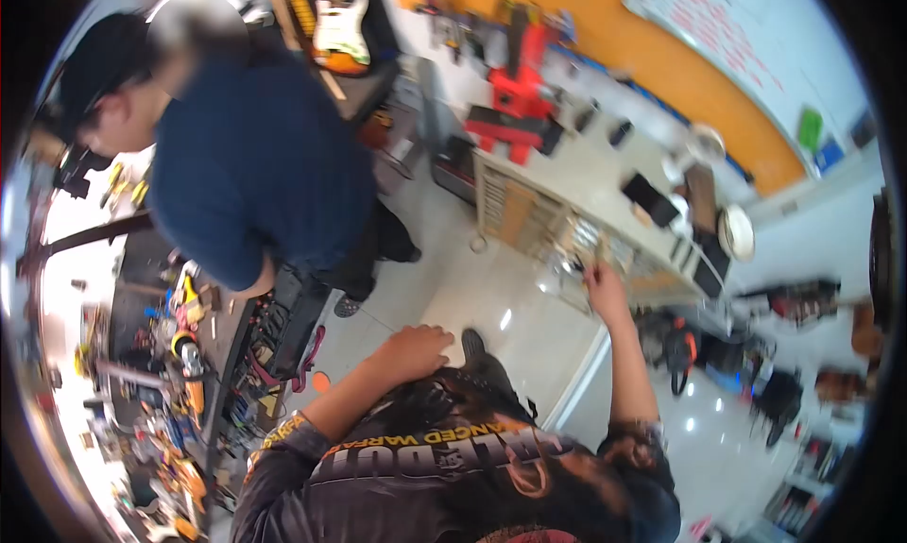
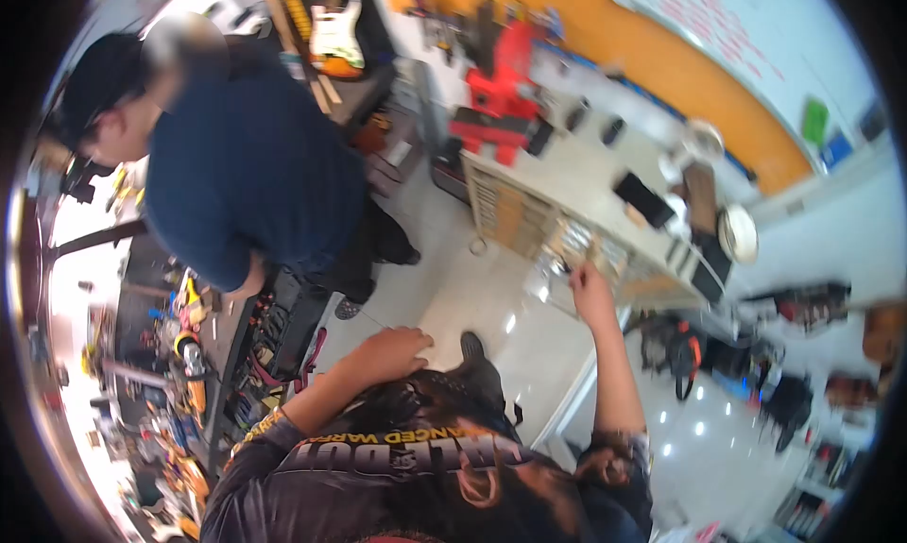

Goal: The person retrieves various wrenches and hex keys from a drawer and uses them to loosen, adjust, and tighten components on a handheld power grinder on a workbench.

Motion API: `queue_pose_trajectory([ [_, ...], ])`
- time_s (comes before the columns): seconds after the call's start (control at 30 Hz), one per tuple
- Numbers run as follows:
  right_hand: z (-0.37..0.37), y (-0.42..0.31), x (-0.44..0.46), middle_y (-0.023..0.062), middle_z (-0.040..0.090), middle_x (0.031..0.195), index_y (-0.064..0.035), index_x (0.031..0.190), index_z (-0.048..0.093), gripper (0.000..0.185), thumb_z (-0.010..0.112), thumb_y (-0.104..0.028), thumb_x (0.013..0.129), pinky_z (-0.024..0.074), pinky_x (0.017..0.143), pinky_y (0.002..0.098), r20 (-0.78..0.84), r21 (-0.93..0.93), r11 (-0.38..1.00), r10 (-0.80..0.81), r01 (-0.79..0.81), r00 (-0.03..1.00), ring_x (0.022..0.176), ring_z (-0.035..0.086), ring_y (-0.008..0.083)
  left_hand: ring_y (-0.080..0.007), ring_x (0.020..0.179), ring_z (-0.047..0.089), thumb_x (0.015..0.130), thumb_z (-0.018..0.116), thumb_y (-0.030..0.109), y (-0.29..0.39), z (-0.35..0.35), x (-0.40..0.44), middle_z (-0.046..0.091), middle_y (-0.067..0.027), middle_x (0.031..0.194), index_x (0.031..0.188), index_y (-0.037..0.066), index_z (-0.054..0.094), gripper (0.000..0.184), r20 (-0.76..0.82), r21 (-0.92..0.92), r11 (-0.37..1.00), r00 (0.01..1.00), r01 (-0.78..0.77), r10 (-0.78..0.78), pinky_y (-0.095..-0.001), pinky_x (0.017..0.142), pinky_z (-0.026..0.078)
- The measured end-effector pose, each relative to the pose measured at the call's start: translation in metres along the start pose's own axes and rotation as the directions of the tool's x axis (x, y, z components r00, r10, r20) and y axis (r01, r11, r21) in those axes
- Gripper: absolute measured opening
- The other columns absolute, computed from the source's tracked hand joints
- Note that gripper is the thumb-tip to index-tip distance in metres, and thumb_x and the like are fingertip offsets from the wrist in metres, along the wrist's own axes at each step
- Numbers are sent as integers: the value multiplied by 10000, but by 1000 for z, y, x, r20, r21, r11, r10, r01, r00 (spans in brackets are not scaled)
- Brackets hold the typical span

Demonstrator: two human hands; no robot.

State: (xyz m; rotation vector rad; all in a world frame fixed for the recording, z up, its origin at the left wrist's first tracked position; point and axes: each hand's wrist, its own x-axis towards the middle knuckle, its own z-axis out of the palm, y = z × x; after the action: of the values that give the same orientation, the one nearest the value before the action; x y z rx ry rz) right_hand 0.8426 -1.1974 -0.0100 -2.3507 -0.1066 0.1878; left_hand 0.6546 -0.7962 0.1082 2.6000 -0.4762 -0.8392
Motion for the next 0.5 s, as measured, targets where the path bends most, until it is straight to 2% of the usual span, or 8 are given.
queue_pose_trajectory([
  [0.03, 7, -5, -3, 166, 736, 866, -15, 1064, 670, 113, 658, -125, 1087, 582, 792, 430, 52, 88, 994, -63, 58, 997, 842, 751, 302, -402, 1183, 704, 1033, 719, 316, -3, -1, -1, 731, -164, 1253, 1328, 82, 690, 377, 13, -7, 1000, 1000, -20, 20, -523, 1005, 566],
  [0.07, 16, -10, -7, 126, 725, 867, -20, 1072, 665, 82, 656, -99, 1092, 583, 802, 398, 108, 172, 980, -121, 101, 987, 848, 740, 239, -394, 1176, 709, 1038, 721, 324, -7, 4, -2, 732, -161, 1261, 1337, 80, 686, 388, -96, -72, 997, 995, -34, 27, -513, 999, 571],
  [0.13, 41, -56, -32, 74, 714, 946, -24, 1117, 654, 49, 646, -72, 1107, 576, 854, 351, 328, 390, 921, -134, -5, 935, 911, 709, 176, -378, 1160, 718, 1048, 725, 342, -17, 13, -9, 733, -155, 1277, 1355, 76, 677, 409, -302, -185, 978, 952, -97, 38, -494, 988, 581],
  [0.23, 90, -151, -75, 35, 701, 1014, -27, 1182, 638, 80, 652, -73, 1118, 557, 902, 317, 540, 519, 854, -291, -41, 789, 962, 680, 152, -355, 1094, 738, 1074, 720, 323, -9, -9, -50, 748, -153, 1218, 1324, 58, 696, 365, -416, -535, 843, 884, -49, -212, -466, 946, 591],
  [0.33, 147, -234, -111, 18, 690, 1015, -29, 1187, 636, 90, 665, -71, 1113, 542, 904, 297, 639, 593, 803, -427, -56, 640, 976, 666, 131, -396, 1031, 747, 1076, 713, 251, -43, 11, -104, 754, -172, 1173, 1240, 46, 719, 263, -623, -542, 829, 728, -138, -286, -470, 896, 584],
  [0.47, 222, -322, -163, 18, 683, 1015, -25, 1174, 635, 76, 650, -65, 1112, 527, 902, 286, 723, 591, 806, -512, -29, 464, 974, 649, 109, -348, 990, 741, 1059, 740, 156, -74, 48, -211, 742, -152, 1078, 1182, 40, 745, 169, -768, -577, 795, 457, -187, -449, -437, 882, 580],
  [0.5, 240, -348, -177, 17, 678, 1011, -24, 1174, 635, 73, 644, -64, 1114, 525, 899, 286, 739, 579, 815, -521, -7, 426, 970, 642, 108, -344, 985, 738, 1056, 744, 153, -84, 62, -243, 739, -150, 1069, 1174, 38, 746, 165, -773, -578, 799, 427, -168, -470, -437, 879, 580],
])
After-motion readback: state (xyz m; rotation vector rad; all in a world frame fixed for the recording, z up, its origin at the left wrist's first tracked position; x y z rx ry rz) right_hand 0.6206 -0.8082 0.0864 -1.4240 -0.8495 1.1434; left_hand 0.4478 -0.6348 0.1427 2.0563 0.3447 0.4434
